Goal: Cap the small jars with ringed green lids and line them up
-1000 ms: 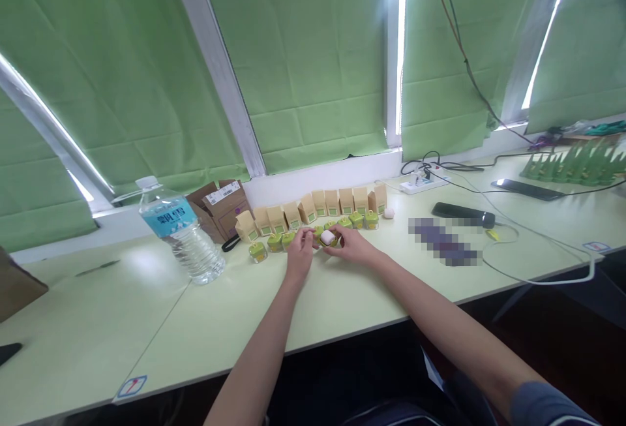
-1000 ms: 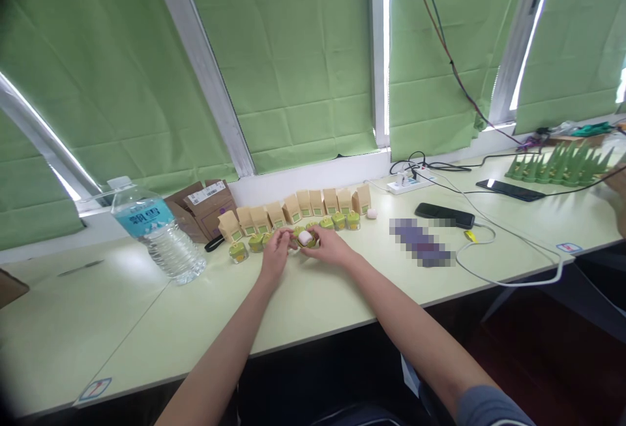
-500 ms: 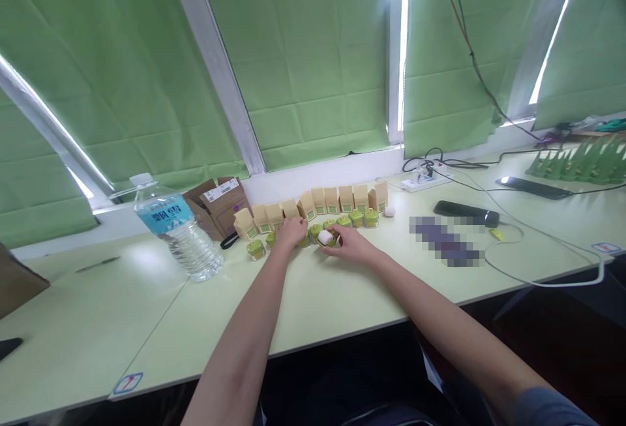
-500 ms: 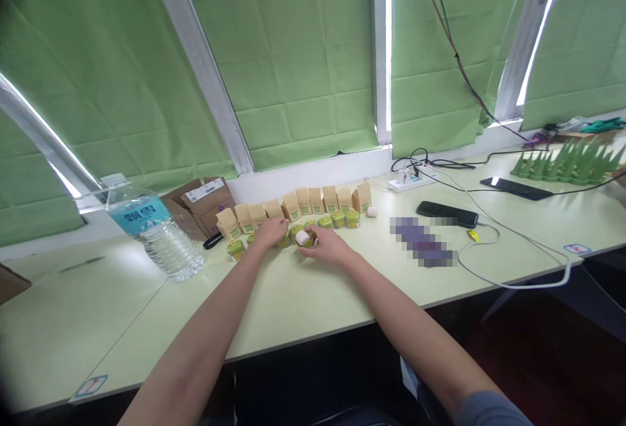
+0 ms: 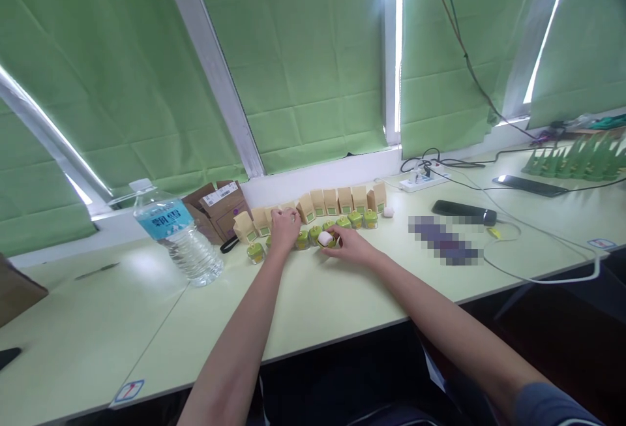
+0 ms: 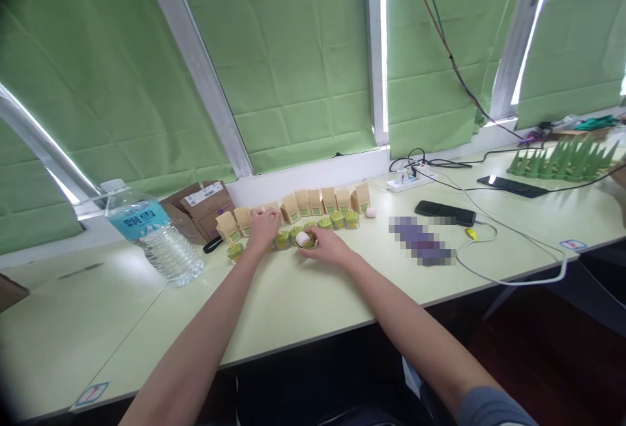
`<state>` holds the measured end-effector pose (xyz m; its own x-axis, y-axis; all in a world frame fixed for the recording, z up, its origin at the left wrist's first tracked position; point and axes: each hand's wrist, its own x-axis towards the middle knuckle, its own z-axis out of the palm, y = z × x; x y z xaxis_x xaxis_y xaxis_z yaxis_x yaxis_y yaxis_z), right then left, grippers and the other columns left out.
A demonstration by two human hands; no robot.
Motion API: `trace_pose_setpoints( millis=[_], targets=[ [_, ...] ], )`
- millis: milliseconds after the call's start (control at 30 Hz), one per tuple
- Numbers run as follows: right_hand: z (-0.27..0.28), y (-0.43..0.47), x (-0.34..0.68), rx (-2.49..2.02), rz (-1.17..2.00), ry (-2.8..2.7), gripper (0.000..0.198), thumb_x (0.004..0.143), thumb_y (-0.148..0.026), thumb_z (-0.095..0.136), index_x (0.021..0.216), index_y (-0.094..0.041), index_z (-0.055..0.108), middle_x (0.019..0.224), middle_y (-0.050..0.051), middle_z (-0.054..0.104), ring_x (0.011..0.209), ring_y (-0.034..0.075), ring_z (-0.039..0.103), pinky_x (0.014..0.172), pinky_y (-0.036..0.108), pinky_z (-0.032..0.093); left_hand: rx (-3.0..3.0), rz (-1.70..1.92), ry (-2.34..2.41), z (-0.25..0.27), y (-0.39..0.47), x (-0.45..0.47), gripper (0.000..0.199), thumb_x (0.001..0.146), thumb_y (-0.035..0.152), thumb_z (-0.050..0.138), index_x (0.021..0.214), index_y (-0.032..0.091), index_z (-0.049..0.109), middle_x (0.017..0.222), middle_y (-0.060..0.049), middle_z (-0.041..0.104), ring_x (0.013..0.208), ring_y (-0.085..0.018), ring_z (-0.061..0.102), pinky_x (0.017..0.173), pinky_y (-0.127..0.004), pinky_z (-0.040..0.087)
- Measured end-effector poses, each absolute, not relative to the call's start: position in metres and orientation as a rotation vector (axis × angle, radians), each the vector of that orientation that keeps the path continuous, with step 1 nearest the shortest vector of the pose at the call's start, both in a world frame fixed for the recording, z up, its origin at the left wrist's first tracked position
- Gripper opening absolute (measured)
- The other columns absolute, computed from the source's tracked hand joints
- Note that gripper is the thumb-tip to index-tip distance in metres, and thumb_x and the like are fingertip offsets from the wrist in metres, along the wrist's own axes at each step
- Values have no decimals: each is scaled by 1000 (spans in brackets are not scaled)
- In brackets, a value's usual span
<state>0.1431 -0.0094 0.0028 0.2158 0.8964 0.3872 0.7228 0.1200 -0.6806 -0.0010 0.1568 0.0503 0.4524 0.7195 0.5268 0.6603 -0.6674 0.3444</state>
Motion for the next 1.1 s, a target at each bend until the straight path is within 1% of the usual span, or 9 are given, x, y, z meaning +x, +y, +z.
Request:
trace_pose_setpoints(
  millis=[67, 167, 233, 533, 700, 833, 967, 1033, 1100],
  targets=[
    [3, -8, 143, -1637, 235, -1530, 54, 76, -49, 73, 118, -18, 61, 94, 5, 67, 76, 17, 57, 64, 28, 40, 2596, 1124, 1138, 47, 152, -4, 26, 89, 33, 50, 102, 21, 69, 106, -12, 58, 111, -27, 55, 98, -40, 45],
    [2, -7, 144, -1635, 225, -1515, 52, 76, -48, 73, 117, -18, 62, 90, 5, 67, 75, 17, 57, 65, 28, 40, 2629, 995, 1100, 36, 147, -6, 18, 85, 27, 55, 91, 20, 70, 102, -11, 59, 98, -24, 60, 95, -38, 46],
    [1, -6, 144, -1641, 228, -1515, 51, 76, -47, 73, 116, -18, 63, 90, 5, 66, 74, 17, 56, 64, 28, 39, 2638, 917, 1103, 28, 146, -5, 18, 85, 25, 54, 92, 20, 70, 101, -10, 61, 96, -24, 61, 92, -38, 47],
    [2, -6, 144, -1641, 220, -1559, 48, 78, -46, 72, 116, -19, 63, 95, 5, 67, 77, 17, 57, 65, 27, 39, 2732, 840, 1083, 35, 148, 22, 24, 86, 25, 52, 104, 20, 67, 107, -11, 66, 105, -26, 61, 94, -38, 46],
    [5, -10, 143, -1662, 274, -1652, 41, 77, -44, 73, 109, -20, 64, 89, 3, 68, 74, 17, 58, 62, 25, 37, 2695, 643, 1014, 48, 153, 49, 32, 88, 25, 48, 113, 19, 66, 118, -12, 67, 109, -26, 62, 97, -39, 45],
    [6, -10, 142, -1697, 305, -1698, 46, 73, -48, 76, 107, -20, 65, 86, 3, 68, 71, 18, 59, 58, 25, 35, 2748, 508, 885, 55, 157, 76, 37, 90, 25, 43, 119, 18, 65, 122, -12, 68, 116, -26, 60, 101, -37, 43],
    [7, -8, 143, -1693, 323, -1701, 46, 72, -49, 77, 107, -20, 65, 85, 3, 69, 72, 19, 61, 57, 25, 36, 2782, 330, 782, 51, 160, 103, 40, 95, 36, 36, 114, 23, 68, 126, -9, 67, 118, -26, 59, 101, -38, 43],
    [7, -8, 143, -1689, 330, -1699, 47, 72, -48, 78, 108, -20, 65, 84, 3, 69, 71, 18, 61, 57, 25, 36, 2781, 243, 792, 45, 161, 114, 44, 95, 44, 34, 111, 24, 69, 125, -9, 68, 121, -28, 58, 102, -41, 42],
    [6, -8, 142, -1671, 331, -1703, 48, 71, -46, 78, 109, -20, 65, 85, 3, 69, 71, 18, 61, 57, 25, 36, 2768, 187, 843, 40, 162, 121, 48, 94, 51, 34, 114, 24, 68, 129, -10, 66, 127, -31, 53, 105, -45, 39]
  ],
)
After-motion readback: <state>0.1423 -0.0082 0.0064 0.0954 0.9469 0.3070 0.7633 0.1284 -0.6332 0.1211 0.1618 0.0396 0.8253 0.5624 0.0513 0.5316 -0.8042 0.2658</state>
